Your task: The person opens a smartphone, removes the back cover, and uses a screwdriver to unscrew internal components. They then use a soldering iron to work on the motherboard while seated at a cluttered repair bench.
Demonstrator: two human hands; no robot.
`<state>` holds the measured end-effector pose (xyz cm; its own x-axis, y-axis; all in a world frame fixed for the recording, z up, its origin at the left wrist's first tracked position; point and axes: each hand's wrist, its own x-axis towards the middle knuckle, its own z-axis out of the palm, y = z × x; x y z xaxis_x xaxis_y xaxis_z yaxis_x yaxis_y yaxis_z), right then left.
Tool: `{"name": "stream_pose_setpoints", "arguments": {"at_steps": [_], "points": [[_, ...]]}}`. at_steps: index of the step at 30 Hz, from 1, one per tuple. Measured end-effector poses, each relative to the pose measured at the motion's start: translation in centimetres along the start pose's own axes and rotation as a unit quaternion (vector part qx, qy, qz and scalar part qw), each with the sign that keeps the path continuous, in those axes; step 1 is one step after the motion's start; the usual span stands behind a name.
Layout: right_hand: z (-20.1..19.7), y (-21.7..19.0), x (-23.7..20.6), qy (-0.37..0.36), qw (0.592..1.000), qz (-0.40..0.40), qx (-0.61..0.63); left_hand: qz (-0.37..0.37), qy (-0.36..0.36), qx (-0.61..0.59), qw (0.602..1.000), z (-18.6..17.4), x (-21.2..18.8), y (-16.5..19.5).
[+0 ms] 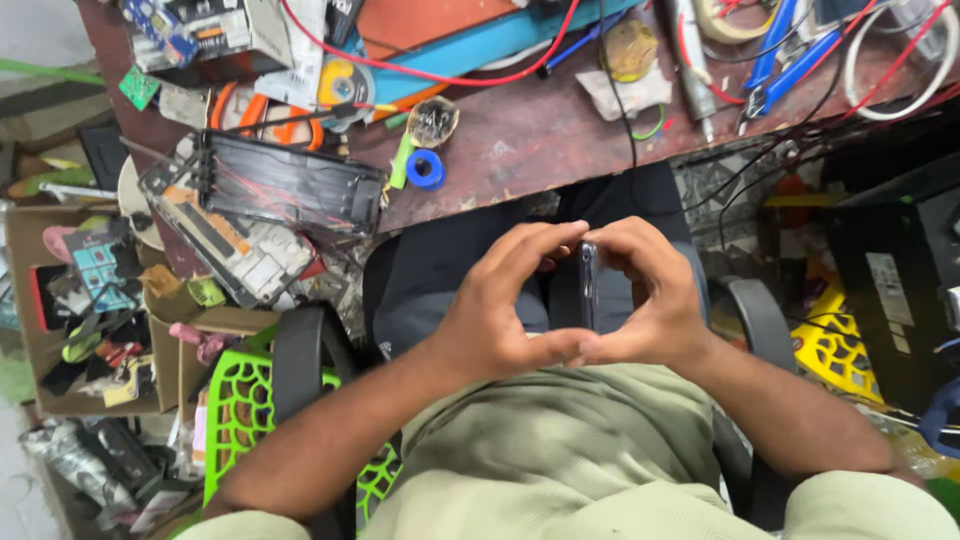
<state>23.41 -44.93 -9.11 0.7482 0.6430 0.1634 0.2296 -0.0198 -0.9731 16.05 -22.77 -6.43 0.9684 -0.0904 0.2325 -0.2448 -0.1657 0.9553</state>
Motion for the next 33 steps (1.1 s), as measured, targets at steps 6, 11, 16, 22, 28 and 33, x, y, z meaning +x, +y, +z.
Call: {"name": "stream_pose_setpoints", "arguments": {"at_steps": [6, 11, 16, 22, 28, 33], "points": [[1.0, 1.2, -2.6, -0.027, 0.980, 0.132, 0.147, -0.073, -0.027, -0.045, 0.996, -0.1, -0.3, 0.0], [0.9, 2.4, -5.1, -0.033, 0.960, 0.158, 0.228, -0.138, -0.034, -0.077, 0.987, 1.8, -0.7, -1.0], [0.3, 2.4, -6.2, -0.050, 0.970, 0.136, 0.193, -0.084, -0.041, -0.078, 0.993, 2.0, -1.4, -1.3], [0.5, 2.7, -6.5, -0.051, 0.972, 0.095, 0.211, -0.030, -0.040, -0.072, 0.996, 1.7, -1.2, -1.6], [0.3, 2.4, -6.6, -0.060, 0.990, 0.039, 0.122, -0.042, -0.045, -0.083, 0.995, 1.9, -1.1, -1.6], [-0.1, 1.8, -5.7, -0.092, 0.989, 0.035, 0.113, -0.037, -0.063, -0.084, 0.994, 1.7, -0.6, -1.4]]}}
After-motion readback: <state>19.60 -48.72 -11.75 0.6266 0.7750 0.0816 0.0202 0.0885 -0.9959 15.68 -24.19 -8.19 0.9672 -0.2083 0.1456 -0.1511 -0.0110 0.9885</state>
